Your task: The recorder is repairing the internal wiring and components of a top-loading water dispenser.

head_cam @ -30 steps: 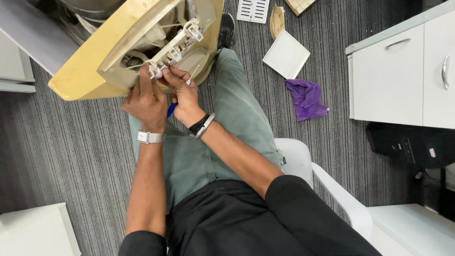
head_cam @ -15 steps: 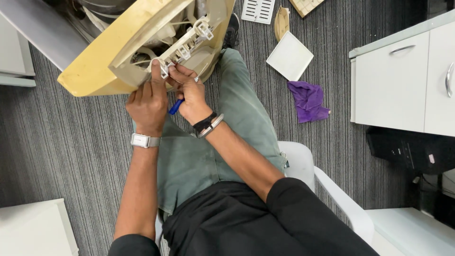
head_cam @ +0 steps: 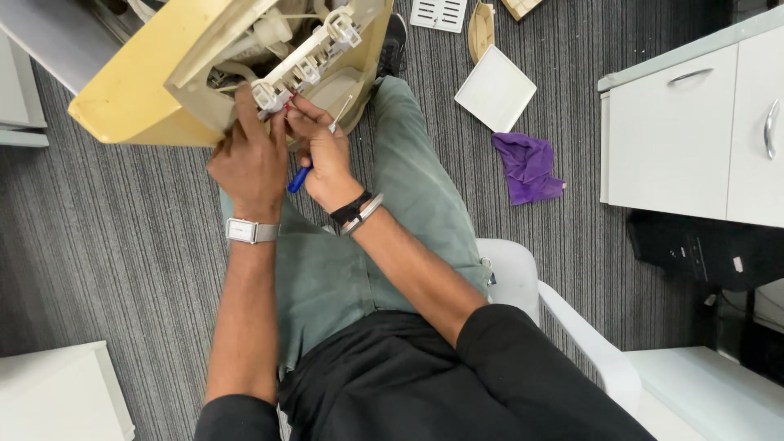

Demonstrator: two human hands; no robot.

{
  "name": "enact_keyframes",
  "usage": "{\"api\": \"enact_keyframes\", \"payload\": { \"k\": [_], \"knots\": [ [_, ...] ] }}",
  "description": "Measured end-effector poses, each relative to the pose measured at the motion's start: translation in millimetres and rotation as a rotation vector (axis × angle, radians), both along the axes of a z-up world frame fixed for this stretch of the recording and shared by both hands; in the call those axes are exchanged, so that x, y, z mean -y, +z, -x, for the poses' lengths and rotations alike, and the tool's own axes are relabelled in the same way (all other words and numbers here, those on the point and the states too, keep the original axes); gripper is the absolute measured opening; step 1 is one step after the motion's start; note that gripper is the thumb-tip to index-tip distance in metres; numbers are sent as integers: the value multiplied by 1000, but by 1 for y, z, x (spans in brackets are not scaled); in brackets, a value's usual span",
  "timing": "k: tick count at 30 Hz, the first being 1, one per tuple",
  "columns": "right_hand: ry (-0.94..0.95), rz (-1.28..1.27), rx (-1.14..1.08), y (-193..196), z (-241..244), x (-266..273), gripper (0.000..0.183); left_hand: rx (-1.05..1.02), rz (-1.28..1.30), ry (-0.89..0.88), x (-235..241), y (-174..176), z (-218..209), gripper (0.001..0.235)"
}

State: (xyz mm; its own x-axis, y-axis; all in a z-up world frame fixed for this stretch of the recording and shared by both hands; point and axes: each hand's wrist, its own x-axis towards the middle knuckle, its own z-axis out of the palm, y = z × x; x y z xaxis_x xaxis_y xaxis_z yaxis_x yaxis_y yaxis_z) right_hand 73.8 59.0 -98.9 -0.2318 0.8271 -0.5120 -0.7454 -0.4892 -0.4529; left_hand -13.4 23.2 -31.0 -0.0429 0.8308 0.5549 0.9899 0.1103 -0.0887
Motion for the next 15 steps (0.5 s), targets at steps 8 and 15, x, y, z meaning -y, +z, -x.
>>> {"api": "enact_keyframes", "payload": {
  "k": [8,15],
  "knots": [
    [32,-5,-7,14,-6,-3,41,122,150,28,-10,-2,0,61],
    [41,-69,-109,-3,-3,3,44,181,103,5,-16,-11,-2,63]
  ]
}}
